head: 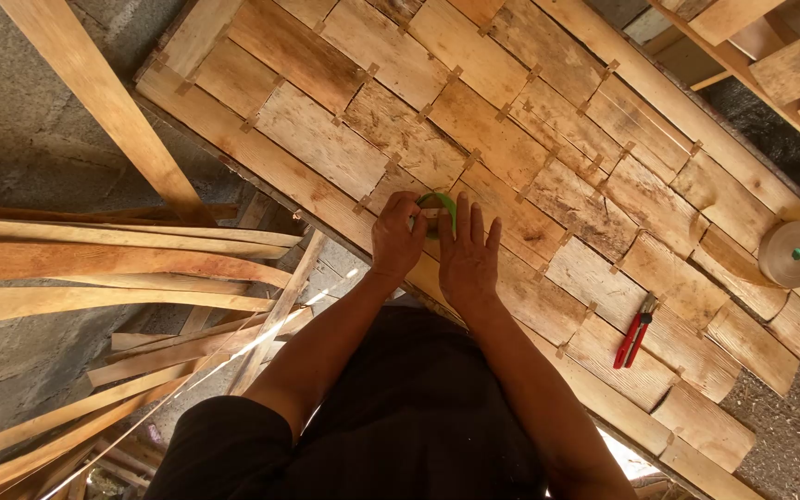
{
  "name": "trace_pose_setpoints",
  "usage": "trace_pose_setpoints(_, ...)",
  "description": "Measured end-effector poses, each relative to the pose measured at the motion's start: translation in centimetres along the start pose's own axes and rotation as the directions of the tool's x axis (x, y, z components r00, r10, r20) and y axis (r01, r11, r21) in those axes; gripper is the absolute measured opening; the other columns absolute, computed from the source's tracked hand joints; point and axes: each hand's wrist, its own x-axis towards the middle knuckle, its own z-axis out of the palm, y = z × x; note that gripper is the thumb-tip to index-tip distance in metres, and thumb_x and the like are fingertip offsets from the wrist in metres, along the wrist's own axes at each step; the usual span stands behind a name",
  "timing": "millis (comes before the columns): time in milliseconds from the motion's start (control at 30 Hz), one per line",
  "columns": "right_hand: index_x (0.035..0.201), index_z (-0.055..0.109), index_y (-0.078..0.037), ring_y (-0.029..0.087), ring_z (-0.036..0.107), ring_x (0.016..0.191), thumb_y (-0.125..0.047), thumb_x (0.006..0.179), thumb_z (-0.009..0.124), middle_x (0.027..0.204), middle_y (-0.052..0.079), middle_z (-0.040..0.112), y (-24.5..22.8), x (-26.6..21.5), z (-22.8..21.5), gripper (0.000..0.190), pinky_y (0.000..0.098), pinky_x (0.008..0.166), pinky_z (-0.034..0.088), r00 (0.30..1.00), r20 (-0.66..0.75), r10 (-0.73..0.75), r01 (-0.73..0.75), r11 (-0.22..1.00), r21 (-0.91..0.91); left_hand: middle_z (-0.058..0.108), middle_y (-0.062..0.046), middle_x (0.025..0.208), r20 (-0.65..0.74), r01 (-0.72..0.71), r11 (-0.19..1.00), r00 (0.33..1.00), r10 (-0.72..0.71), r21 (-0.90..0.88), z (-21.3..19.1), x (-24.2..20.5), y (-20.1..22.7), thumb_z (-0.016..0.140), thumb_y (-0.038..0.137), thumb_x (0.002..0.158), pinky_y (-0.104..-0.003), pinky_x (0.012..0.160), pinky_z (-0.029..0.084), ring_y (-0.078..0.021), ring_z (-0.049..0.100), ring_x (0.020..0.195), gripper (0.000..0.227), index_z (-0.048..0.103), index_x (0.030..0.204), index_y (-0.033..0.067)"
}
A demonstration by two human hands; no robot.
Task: Assembling a bamboo surface by fitting and securing bamboo strips on a workbench.
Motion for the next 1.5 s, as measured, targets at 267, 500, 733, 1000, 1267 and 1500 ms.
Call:
trace_pose_setpoints(267,0.16,0.03,-0.008,0.043,0.021,0.154,-0.02,0.091,0.055,0.168,0.023,0.014,-0.2,0.8,0.5,0.074,0.0644,0.12,0.014,1.0,-0.007,0.0,0.0,1.0,-0.021,0.067,-0.017,0.118,0.036,-0.035,0.998,0.999,0.037,-0.052,-0.7,0.6,0.0,0.067,0.005,0.088,-0.045,0.082,0.058,-0.039,0.07,0.101,0.01,0.058,0.09,0.0021)
trace_pose_setpoints(500,0.156,0.041,-0.011,0.042,0.03,0.152,-0.021,0.096,0.053,0.167,0.022,0.025,-0.2,-0.4,1.5,0.062,0.0665,0.12,0.017,0.989,-0.146,-0.028,0.038,0.997,0.067,0.068,-0.016,0.117,0.022,-0.014,0.997,1.0,0.016,-0.081,-0.4,0.3,-0.4,0.068,0.005,0.089,-0.043,0.085,0.058,-0.0372,0.07,0.103,0.009,0.059,0.091,0.002)
trace_pose_setpoints(733,0.156,0.047,-0.013,0.043,0.032,0.149,-0.017,0.094,0.054,0.163,0.021,0.029,-0.7,0.0,1.2,0.062,0.0665,0.12,0.016,0.967,-0.255,0.01,0.006,0.998,0.063,0.069,-0.017,0.117,0.029,-0.041,0.995,0.999,0.043,-0.088,-0.2,0.3,-0.6,0.069,0.004,0.089,-0.043,0.088,0.057,-0.0373,0.069,0.104,0.008,0.061,0.092,0.0027)
trace_pose_setpoints(1000,0.147,0.055,-0.008,0.038,0.039,0.149,-0.012,0.09,0.063,0.16,0.02,0.042,0.0,-0.2,-0.8,0.057,0.059,0.125,0.02,0.949,-0.251,0.191,-0.133,0.964,0.231,0.069,-0.016,0.117,-0.037,-0.067,0.979,0.997,0.061,-0.194,-1.1,0.7,-0.3,0.07,-0.004,0.087,-0.04,0.093,0.056,-0.0333,0.07,0.109,0.012,0.064,0.095,0.001)
trace_pose_setpoints(1267,0.144,0.054,-0.005,0.031,0.065,0.12,-0.014,0.094,0.075,0.132,0.016,0.067,0.8,-1.9,-2.7,0.054,0.045,0.102,0.049,0.871,-0.239,0.429,-0.011,0.505,0.863,0.072,-0.007,0.106,0.103,0.138,0.843,0.99,-0.099,-0.521,-1.4,-0.5,2.0,0.068,-0.001,0.098,-0.024,0.079,0.055,-0.0095,0.067,0.087,0.003,0.066,0.097,0.0002)
trace_pose_setpoints(1500,0.137,0.056,0.001,0.014,0.069,0.095,-0.006,0.096,0.072,0.104,0.01,0.073,3.6,-3.8,3.4,0.044,0.0291,0.085,0.057,0.872,0.012,0.49,0.133,-0.259,0.957,0.074,-0.009,0.102,0.225,0.278,0.66,0.96,-0.166,-0.698,1.8,-3.3,3.2,0.071,0.002,0.099,-0.023,0.082,0.056,-0.0097,0.067,0.088,0.007,0.065,0.097,-0.0013)
